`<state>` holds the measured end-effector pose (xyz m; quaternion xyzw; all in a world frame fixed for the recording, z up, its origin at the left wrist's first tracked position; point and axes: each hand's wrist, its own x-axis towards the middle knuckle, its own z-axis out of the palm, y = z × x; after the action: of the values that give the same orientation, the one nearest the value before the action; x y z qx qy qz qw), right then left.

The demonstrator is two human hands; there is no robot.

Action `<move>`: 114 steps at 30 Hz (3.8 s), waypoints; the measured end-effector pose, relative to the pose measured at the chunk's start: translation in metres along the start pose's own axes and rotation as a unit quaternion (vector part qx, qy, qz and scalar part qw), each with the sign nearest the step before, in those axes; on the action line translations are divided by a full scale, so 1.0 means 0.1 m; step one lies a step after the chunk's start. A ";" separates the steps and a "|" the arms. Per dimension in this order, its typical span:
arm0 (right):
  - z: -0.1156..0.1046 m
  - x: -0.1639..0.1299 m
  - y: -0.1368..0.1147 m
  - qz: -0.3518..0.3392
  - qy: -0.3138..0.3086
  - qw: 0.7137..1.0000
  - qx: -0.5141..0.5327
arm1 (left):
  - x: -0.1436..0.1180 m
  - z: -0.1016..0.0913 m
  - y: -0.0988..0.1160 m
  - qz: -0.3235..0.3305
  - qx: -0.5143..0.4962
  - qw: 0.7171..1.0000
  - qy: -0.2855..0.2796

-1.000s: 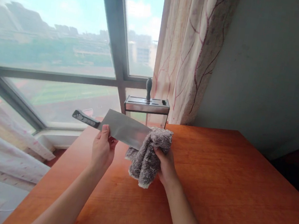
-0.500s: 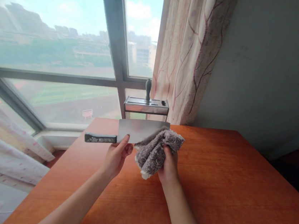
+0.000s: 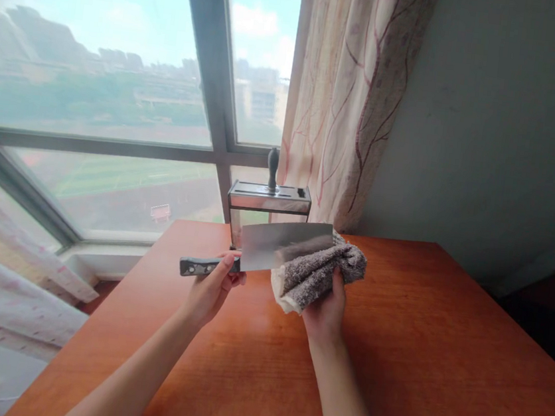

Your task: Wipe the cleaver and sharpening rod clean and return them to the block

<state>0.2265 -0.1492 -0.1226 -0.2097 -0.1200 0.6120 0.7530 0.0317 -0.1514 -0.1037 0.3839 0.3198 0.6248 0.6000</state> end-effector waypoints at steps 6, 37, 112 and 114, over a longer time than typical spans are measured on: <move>-0.03 0.01 -0.04 0.000 -0.001 1.000 0.026 | -0.08 0.10 -0.16 -0.051 -0.057 0.997 -0.023; 0.03 0.00 0.07 0.049 -0.016 0.999 0.010 | -0.22 0.21 -0.33 -0.117 -0.106 0.986 -0.060; 0.36 -0.46 0.52 -0.011 -0.113 0.969 -0.221 | -0.11 0.29 -0.20 -0.046 -0.247 0.967 0.029; 0.37 -0.44 0.49 -0.008 -0.158 0.949 -0.274 | -0.04 0.18 -0.12 -0.040 -0.258 0.964 0.057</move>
<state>0.1576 -0.1777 -0.1095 -0.3082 -0.4019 0.5750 0.6425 0.0531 -0.1558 -0.1054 0.1673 0.1965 0.6825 0.6838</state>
